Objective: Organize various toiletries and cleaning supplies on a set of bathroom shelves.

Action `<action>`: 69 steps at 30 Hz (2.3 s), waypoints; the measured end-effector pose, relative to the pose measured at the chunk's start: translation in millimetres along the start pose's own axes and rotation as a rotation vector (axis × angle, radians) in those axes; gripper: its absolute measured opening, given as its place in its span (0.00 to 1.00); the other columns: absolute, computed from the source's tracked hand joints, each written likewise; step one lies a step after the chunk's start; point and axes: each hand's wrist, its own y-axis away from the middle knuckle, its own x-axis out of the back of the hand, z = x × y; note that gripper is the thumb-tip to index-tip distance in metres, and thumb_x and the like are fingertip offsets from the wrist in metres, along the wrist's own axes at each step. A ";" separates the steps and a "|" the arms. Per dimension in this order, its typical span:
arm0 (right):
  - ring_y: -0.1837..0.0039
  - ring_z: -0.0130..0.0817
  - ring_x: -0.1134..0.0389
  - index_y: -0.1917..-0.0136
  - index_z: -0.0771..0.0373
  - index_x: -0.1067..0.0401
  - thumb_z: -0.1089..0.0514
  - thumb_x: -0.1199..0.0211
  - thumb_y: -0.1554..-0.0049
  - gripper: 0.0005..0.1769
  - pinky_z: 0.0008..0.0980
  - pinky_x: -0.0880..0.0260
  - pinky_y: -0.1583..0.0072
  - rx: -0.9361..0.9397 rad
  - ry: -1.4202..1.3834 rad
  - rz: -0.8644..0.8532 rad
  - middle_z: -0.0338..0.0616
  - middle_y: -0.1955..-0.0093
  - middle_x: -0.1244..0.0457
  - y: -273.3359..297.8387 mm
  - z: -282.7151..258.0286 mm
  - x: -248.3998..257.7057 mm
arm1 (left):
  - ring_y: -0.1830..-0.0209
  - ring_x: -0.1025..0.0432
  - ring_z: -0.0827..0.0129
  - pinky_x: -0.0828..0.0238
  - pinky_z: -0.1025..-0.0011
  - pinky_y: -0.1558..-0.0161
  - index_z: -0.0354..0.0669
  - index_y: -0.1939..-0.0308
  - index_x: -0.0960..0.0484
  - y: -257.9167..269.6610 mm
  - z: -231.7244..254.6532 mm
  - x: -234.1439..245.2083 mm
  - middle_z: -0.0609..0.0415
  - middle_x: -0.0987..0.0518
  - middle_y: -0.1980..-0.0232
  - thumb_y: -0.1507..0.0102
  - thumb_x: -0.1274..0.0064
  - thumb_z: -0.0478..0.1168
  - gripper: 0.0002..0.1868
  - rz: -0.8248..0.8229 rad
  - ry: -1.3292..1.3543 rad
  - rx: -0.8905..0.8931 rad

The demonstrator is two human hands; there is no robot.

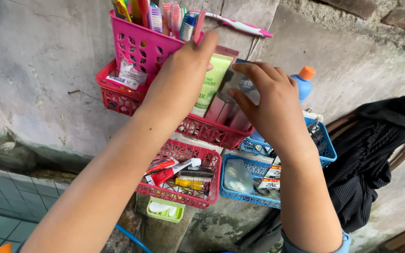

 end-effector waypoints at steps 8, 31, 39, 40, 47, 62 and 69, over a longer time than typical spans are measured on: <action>0.39 0.48 0.34 0.39 0.60 0.27 0.66 0.29 0.43 0.19 0.43 0.32 0.38 0.145 -0.040 0.193 0.46 0.42 0.33 -8.0 -24.1 -12.4 | 0.44 0.25 0.52 0.25 0.59 0.46 0.43 0.47 0.21 3.4 -4.5 33.0 0.47 0.27 0.41 0.34 0.48 0.35 0.12 0.079 -0.328 -0.435; 0.44 0.54 0.29 0.39 0.58 0.29 0.37 0.48 0.38 0.26 0.47 0.31 0.43 -0.287 -0.243 -0.725 0.57 0.48 0.31 -57.8 -48.8 -89.2 | 0.54 0.25 0.45 0.28 0.54 0.54 0.38 0.51 0.19 74.8 -77.1 108.4 0.44 0.19 0.52 0.28 0.53 0.39 0.10 -0.090 -0.029 0.131; 0.51 0.60 0.29 0.45 0.62 0.27 0.54 0.36 0.44 0.16 0.50 0.30 0.49 -0.164 -0.217 -0.399 0.59 0.55 0.30 -50.1 -46.0 -85.6 | 0.50 0.24 0.51 0.45 0.44 0.28 0.39 0.51 0.20 78.4 -88.4 109.8 0.49 0.18 0.52 0.30 0.52 0.40 0.10 -0.177 -0.020 0.006; 0.50 0.61 0.30 0.44 0.62 0.29 0.54 0.37 0.44 0.16 0.51 0.31 0.49 -0.171 -0.211 -0.391 0.60 0.55 0.31 -50.3 -48.5 -86.3 | 0.47 0.25 0.54 0.51 0.39 0.28 0.41 0.52 0.18 80.3 -87.5 107.6 0.52 0.18 0.51 0.31 0.52 0.42 0.11 -0.183 -0.074 -0.029; 0.48 0.63 0.30 0.40 0.62 0.33 0.55 0.40 0.43 0.19 0.54 0.31 0.48 -0.206 -0.208 -0.328 0.63 0.53 0.31 -57.6 -54.8 -88.8 | 0.37 0.29 0.59 0.68 0.29 0.28 0.46 0.50 0.13 81.6 -111.7 89.1 0.62 0.17 0.47 0.27 0.57 0.49 0.18 -0.119 -0.322 -0.091; 0.49 0.53 0.28 0.46 0.63 0.22 0.62 0.31 0.59 0.24 0.45 0.29 0.47 0.186 -0.219 -0.427 0.54 0.51 0.29 -103.0 -47.5 -121.8 | 0.29 0.44 0.56 0.74 0.35 0.25 0.39 0.66 0.10 48.0 -114.8 87.3 0.56 0.44 0.21 0.28 0.65 0.51 0.30 -0.268 -0.389 0.159; 0.49 0.44 0.26 0.44 0.52 0.21 0.64 0.31 0.55 0.24 0.40 0.28 0.47 0.071 -0.152 -0.838 0.46 0.50 0.28 -125.0 -50.4 -145.4 | 0.30 0.44 0.56 0.75 0.34 0.25 0.35 0.66 0.11 54.2 -124.8 70.4 0.58 0.49 0.18 0.28 0.66 0.51 0.31 -0.224 -0.367 0.148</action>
